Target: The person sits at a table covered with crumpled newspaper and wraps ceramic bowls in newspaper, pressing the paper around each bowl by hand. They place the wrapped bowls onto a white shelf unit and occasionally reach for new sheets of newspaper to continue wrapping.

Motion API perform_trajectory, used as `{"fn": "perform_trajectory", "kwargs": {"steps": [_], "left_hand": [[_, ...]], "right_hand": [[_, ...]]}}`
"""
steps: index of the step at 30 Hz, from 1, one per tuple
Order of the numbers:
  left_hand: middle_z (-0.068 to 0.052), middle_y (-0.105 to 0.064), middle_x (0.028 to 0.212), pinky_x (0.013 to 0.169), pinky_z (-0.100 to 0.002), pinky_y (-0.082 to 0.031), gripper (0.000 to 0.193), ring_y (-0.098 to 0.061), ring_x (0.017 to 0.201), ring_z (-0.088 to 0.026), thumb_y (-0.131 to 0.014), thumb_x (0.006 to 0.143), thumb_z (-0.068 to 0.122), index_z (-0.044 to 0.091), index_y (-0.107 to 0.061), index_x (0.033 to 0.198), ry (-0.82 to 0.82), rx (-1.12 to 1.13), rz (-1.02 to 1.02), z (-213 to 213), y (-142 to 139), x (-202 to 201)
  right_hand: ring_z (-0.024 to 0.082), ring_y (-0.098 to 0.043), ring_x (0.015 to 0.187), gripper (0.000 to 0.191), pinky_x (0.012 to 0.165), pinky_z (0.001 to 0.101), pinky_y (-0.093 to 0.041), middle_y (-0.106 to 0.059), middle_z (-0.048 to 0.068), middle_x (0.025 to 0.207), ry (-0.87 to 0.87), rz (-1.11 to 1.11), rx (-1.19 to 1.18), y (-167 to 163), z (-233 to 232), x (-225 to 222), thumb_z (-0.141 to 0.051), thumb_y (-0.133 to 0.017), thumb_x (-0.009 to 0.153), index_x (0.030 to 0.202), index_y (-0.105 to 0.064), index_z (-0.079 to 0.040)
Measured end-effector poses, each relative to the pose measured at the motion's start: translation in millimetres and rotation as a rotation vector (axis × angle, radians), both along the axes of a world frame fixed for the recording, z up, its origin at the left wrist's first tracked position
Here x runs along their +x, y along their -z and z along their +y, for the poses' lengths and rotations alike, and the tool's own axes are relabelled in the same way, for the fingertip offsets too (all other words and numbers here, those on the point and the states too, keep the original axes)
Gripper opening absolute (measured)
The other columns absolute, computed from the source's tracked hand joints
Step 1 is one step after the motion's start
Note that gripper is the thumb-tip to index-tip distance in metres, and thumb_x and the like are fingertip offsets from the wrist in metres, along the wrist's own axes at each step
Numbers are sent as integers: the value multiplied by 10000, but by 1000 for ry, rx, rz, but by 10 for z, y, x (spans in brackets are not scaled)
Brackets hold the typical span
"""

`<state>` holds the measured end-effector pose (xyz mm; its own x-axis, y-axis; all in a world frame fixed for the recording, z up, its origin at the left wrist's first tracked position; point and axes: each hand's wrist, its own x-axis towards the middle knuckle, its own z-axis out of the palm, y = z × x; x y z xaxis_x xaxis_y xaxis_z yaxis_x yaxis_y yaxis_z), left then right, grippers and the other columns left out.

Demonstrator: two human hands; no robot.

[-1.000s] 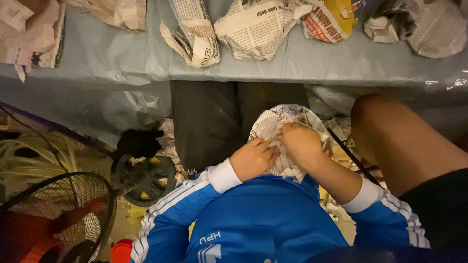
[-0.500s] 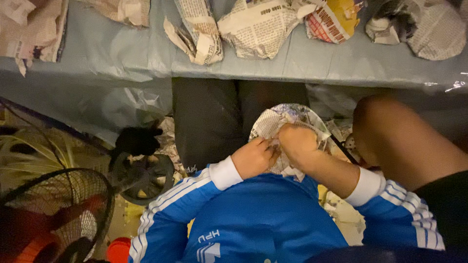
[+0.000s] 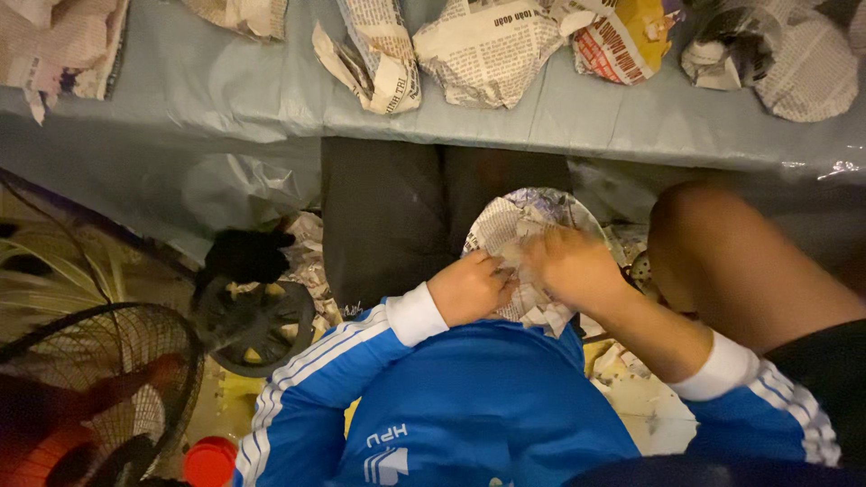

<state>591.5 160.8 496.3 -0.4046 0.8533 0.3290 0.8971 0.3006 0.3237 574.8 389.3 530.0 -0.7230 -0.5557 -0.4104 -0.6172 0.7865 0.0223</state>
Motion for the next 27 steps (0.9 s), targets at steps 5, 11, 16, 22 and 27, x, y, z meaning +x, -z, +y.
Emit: {"fn": "perform_trajectory", "kwargs": {"steps": [5, 11, 16, 22, 27], "left_hand": [[-86, -697, 923, 888, -368, -471, 194, -633, 990, -263, -671, 856, 280, 101, -738, 889, 28, -197, 14, 33, 40, 20], [-72, -673, 913, 963, -451, -446, 290, -595, 1005, -248, -643, 796, 317, 105, -763, 953, -35, -76, 52, 36, 34, 22], [-76, -667, 1043, 1027, -424, -428, 256, -580, 1102, -250, -647, 841, 307, 101, -756, 948, 5, -149, 51, -18, -42, 19], [-88, -643, 1417, 1016, -346, -442, 144, -587, 1284, -210, -674, 903, 235, 126, -742, 968, -46, 2, 40, -47, -97, -20], [-111, -675, 1250, 1005, -421, -485, 466, -647, 1139, -261, -709, 781, 504, 138, -736, 1068, 32, 70, -80, -67, -120, -200]], "right_hand": [[282, -403, 1417, 679, 1154, 465, -253, -465, 100, 1552, -229, 37, -295, 1, 4, 65, -414, -549, 894, 1476, -483, -70], [254, -300, 1479, 697, 1216, 469, -164, -389, 86, 1572, -163, 2, -259, 415, 56, 100, -466, -487, 944, 1529, -382, -102], [264, -382, 1452, 678, 1189, 446, -224, -469, 94, 1542, -172, 38, -345, 367, 19, 92, -488, -458, 954, 1497, -450, -81], [321, -610, 1324, 545, 1053, 462, -516, -606, 90, 1437, -37, -46, -919, -315, 694, 31, -397, -612, 944, 1409, -587, -113], [306, -602, 1266, 515, 1020, 499, -400, -646, 97, 1297, -158, 278, -756, -116, 995, 466, -551, -655, 879, 1184, -586, -142]]}}
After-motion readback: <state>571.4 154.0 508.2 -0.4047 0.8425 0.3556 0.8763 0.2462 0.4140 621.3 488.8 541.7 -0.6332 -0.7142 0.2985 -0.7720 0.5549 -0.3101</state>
